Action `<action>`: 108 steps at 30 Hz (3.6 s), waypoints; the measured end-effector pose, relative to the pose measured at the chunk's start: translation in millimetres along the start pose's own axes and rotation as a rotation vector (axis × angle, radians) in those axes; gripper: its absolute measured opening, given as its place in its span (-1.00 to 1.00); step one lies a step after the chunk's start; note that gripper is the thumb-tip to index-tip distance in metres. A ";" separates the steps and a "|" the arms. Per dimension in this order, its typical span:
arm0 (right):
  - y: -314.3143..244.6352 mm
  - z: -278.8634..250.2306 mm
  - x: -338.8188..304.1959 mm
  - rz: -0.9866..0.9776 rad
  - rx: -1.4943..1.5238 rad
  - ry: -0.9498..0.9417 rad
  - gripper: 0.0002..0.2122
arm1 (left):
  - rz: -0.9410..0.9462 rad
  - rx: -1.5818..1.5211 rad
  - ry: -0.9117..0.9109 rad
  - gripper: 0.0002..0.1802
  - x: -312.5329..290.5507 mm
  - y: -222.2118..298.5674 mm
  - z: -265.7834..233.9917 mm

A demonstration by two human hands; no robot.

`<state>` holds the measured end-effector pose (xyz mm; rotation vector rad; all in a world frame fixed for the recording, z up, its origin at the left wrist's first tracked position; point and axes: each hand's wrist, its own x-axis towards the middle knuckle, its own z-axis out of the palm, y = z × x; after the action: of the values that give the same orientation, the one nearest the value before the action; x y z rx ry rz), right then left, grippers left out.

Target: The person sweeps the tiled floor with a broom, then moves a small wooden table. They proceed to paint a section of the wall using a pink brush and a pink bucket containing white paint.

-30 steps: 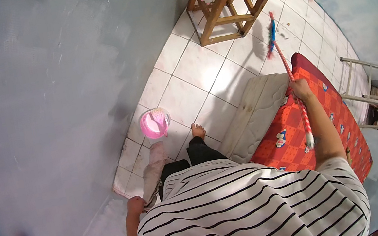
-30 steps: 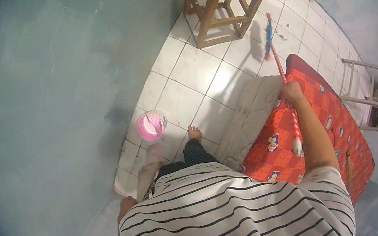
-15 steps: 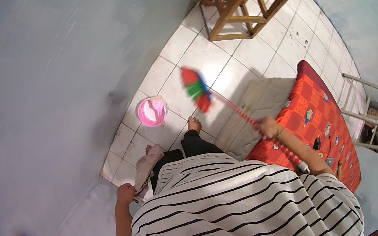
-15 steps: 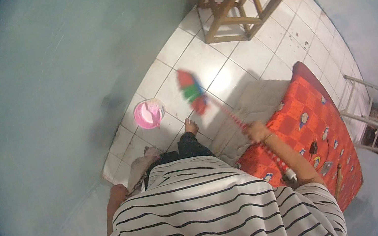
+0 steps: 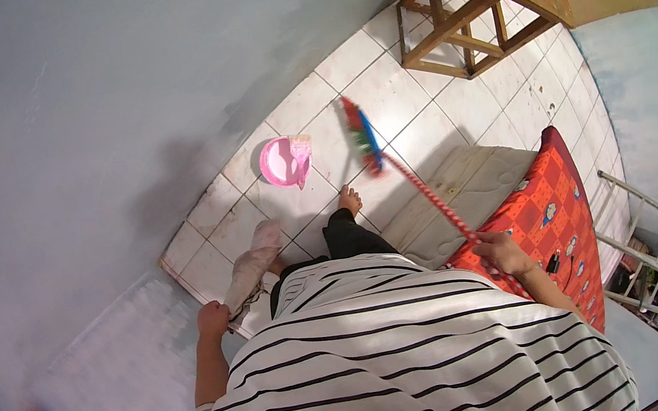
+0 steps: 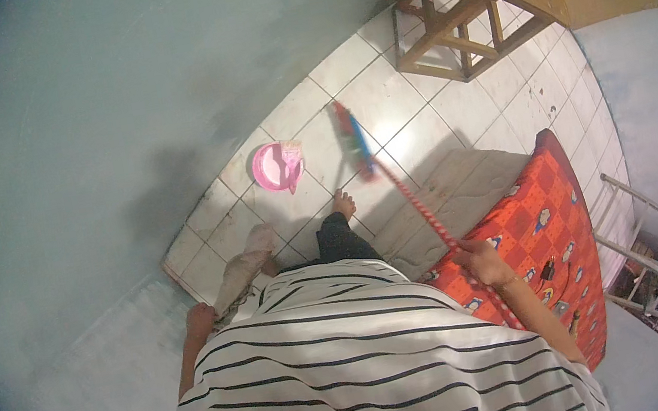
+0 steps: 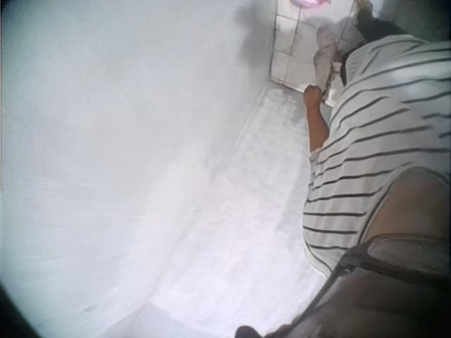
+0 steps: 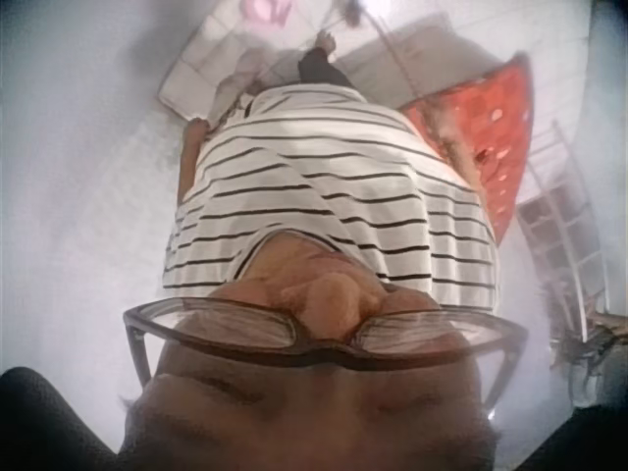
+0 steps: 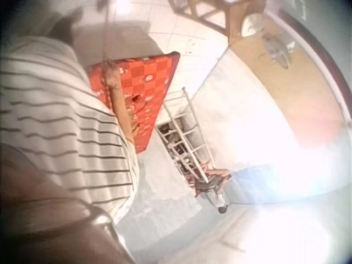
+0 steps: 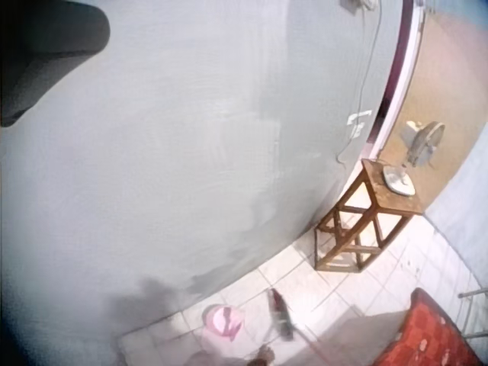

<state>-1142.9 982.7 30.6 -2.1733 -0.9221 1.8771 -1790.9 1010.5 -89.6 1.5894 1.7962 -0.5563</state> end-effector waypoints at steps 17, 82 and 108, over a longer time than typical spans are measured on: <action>-53.1 72.6 -22.1 0.289 -0.591 0.073 -0.88 | -0.249 -0.490 0.293 -0.71 -71.0 -178.2 -11.0; 17.9 151.8 -58.4 0.369 0.544 -0.120 -0.91 | 0.341 0.516 -0.037 -0.97 -53.8 -157.5 7.5; -8.0 233.3 -54.2 0.319 0.546 0.290 -0.89 | 0.145 -0.125 0.244 -0.84 28.7 -127.2 -135.0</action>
<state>-1365.4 893.7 29.2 -2.2254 0.0020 1.6048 -1943.4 1103.4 -31.8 1.7427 1.8309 -0.1851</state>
